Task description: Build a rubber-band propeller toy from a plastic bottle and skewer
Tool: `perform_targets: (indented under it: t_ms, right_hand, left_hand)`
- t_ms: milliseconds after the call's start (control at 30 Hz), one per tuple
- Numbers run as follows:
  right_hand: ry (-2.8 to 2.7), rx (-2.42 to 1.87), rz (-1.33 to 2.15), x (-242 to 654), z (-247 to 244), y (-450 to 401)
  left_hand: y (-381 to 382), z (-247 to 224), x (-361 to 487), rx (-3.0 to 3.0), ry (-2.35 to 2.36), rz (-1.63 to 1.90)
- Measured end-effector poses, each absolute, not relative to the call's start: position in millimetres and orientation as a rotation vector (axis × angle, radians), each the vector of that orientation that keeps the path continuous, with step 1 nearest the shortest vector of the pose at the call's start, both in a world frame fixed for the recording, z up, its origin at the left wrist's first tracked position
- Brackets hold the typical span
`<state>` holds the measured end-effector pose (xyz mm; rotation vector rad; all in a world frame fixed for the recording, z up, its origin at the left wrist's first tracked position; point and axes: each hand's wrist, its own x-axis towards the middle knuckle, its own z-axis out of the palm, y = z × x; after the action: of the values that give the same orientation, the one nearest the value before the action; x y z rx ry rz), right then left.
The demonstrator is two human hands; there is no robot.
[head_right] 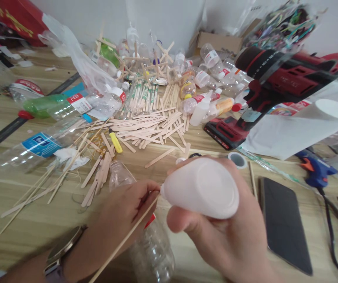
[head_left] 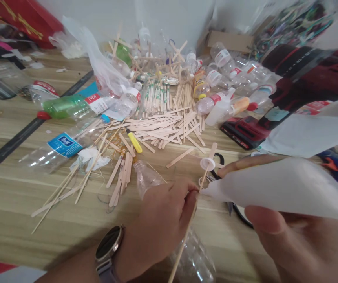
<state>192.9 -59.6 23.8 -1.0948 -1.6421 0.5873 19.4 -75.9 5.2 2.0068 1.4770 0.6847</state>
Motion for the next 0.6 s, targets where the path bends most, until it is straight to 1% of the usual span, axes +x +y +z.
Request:
perform_targets:
  t_ms: [267,400,500,600]
  right_hand:
    - [-1.733,-1.08,0.508,191,28,-60]
    - [-1.752,-1.145,0.496,190,34,-62]
    - [-1.737,-1.189,0.42,189,36,-63]
    - [-1.725,-1.176,0.459,189,34,-62]
  left_hand:
    - [-75,4,18,1.992,1.455,0.677]
    - [-76,5,18,1.988,1.458,0.672]
    - [-77,5,18,1.979,1.464,0.663]
    - [-76,5,18,1.982,1.466,0.663]
